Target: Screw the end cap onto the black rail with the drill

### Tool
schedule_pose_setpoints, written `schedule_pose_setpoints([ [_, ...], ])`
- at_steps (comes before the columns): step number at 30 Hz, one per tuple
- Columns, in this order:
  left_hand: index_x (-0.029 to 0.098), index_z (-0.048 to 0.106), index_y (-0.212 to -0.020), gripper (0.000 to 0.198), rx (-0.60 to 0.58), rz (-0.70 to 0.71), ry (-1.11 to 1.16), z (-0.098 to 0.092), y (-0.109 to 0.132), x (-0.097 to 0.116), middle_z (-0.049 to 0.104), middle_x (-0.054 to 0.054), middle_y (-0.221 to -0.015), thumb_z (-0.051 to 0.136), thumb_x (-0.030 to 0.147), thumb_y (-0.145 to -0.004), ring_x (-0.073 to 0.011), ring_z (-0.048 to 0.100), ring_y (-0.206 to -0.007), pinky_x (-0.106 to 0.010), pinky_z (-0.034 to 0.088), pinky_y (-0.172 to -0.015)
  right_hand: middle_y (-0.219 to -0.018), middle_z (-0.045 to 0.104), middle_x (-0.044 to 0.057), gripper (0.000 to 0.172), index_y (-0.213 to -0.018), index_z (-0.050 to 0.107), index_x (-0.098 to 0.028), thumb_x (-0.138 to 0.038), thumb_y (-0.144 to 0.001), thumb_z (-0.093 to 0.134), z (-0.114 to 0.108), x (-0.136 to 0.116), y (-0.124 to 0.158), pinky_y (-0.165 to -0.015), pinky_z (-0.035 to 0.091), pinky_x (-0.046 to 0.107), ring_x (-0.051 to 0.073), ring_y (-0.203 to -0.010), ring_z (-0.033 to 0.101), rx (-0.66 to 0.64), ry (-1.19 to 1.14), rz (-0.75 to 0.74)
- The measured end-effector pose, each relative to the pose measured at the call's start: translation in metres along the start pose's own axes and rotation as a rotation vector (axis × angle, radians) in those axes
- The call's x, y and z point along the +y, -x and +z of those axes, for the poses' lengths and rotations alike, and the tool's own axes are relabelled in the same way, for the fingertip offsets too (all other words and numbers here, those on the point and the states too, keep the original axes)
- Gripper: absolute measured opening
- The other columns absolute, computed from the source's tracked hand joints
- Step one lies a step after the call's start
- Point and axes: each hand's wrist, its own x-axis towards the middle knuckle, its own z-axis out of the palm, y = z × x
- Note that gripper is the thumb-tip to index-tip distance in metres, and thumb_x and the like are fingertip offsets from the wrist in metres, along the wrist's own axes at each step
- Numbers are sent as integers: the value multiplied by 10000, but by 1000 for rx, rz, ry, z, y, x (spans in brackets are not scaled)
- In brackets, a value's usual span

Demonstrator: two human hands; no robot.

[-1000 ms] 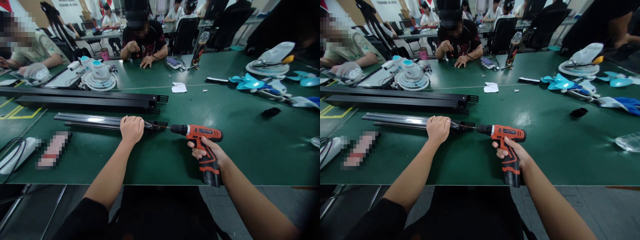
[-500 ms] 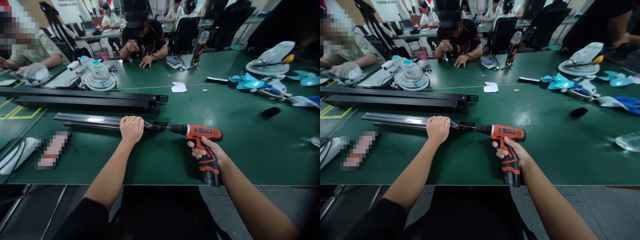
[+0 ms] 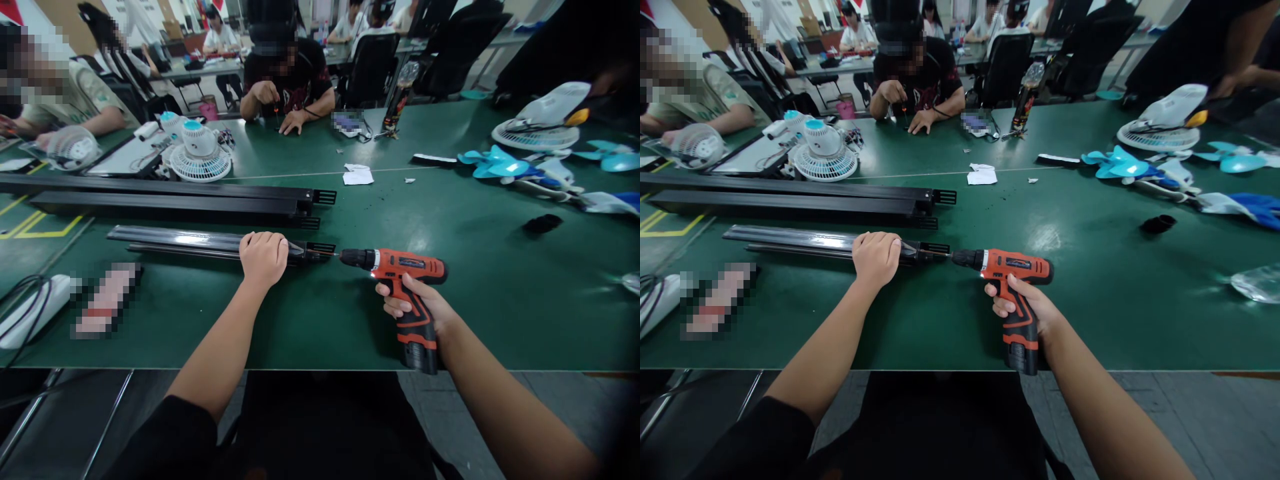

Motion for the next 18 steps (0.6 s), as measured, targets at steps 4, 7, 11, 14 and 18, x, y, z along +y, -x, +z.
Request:
schedule_pose_setpoints([
  [4, 248, 755, -967, 440, 3, 1, -5, 1, 0, 0, 782, -60, -1001, 333, 327, -1059, -270, 683, -1006, -462, 349, -1095, -810, 586, 15, 328, -977, 649, -171, -453, -874, 781, 1, -1, 1, -515, 500, 210, 61, -502, 314, -2, 11, 8],
  [7, 241, 752, -965, 435, 7, 6, -12, 2, 0, 0, 783, -60, -1001, 336, 325, -1060, -267, 684, -998, -462, 354, -1092, -771, 564, 3, 333, -975, 652, -174, -462, -871, 783, 2, -2, 1, -513, 499, 211, 67, -501, 310, -8, 10, 12],
  [11, 239, 747, -956, 420, 15, 17, -28, 1, 0, -1, 782, -59, -997, 348, 324, -1059, -269, 686, -989, -461, 364, -1077, -807, 578, 8, 345, -970, 659, -173, -464, -853, 803, 3, -2, 0, -515, 502, 207, 58, -498, 302, -12, 3, 16],
  [14, 242, 748, -955, 418, 17, 19, -31, 1, 0, -1, 783, -60, -996, 351, 326, -1058, -271, 686, -992, -463, 364, -1073, -865, 600, 23, 322, -966, 647, -177, -438, -856, 799, 3, -2, 0, -514, 503, 206, 48, -491, 292, -3, -4, -3],
  [18, 243, 747, -957, 416, 13, 17, -29, 1, 0, -1, 782, -59, -991, 352, 326, -1057, -270, 686, -993, -463, 362, -1070, -841, 594, 22, 347, -979, 646, -170, -451, -850, 804, 2, -2, 0, -504, 503, 205, 56, -493, 291, -10, -13, 15],
])
